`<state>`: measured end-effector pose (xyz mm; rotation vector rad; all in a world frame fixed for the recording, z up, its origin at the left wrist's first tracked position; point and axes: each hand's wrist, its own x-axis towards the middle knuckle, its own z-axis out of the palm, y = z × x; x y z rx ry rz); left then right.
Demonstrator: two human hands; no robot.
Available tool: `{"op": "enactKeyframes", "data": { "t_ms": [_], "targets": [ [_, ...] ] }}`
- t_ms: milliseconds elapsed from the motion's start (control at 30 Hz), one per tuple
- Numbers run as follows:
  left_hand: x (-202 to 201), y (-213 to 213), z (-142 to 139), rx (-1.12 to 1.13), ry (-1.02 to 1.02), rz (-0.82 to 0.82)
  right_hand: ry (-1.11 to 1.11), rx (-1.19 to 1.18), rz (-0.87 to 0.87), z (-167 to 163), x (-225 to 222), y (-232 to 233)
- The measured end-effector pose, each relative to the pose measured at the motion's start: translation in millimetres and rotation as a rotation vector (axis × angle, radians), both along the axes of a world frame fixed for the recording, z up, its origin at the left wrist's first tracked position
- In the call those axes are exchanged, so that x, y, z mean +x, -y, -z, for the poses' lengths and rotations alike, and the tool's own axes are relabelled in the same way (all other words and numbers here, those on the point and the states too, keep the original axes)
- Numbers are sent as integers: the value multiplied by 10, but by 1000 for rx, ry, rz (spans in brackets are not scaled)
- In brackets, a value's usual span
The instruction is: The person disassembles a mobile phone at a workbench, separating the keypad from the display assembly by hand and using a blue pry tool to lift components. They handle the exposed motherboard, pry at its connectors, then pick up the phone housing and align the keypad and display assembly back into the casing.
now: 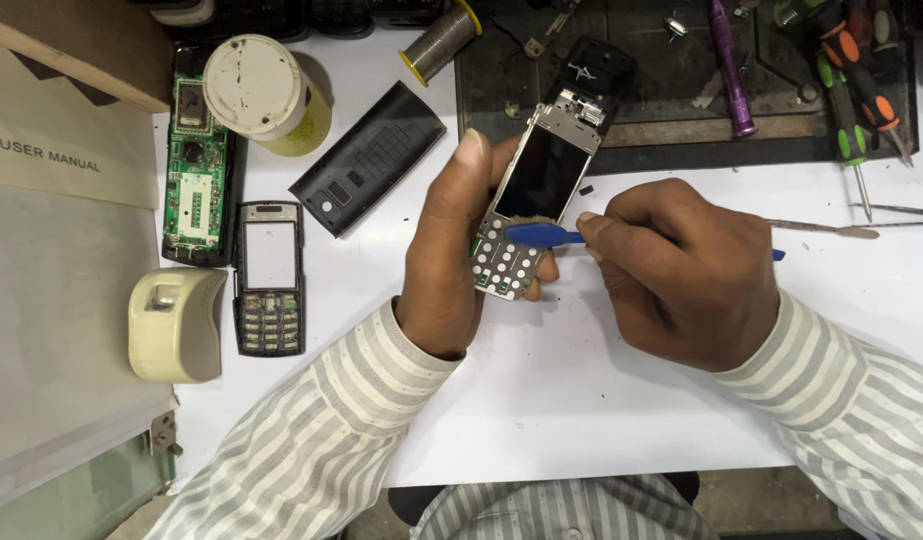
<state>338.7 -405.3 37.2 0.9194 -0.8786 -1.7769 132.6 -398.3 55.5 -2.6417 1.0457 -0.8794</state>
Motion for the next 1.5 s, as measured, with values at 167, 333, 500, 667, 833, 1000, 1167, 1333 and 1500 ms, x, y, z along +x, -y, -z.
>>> {"op": "enactKeyframes", "data": {
  "t_ms": [167, 333, 500, 667, 833, 1000, 1167, 1333, 1500],
  "targets": [
    [-219, -100, 87, -24, 1, 61, -12, -21, 19, 81, -131, -76],
    [-410, -185, 210, -17, -7, 75, 9, -39, 61, 130, -286, -139],
    [-646, -281, 331, -14, 24, 109, 9, -56, 142, 160, -491, -172],
    [-850, -336, 415, 3, 51, 104, 2, -124, 215, 212, -709, -198],
    [-973, -373, 436, -46, 46, 88, 26, -123, 215, 297, -910, -314],
    [-1042, -622, 548, -69, -3, 65, 39, -119, 213, 457, -1016, -510],
    [-1060, -647, 815, -56, 2, 21, 33, -102, 202, 673, -1035, -590],
    [-944, -518, 796, -84, -26, 5, 18, -87, 159, 849, -1085, -549],
    [-1025, -487, 886, -40, 4, -35, -2, 41, 88, 1010, -1148, -529]
  ]
}}
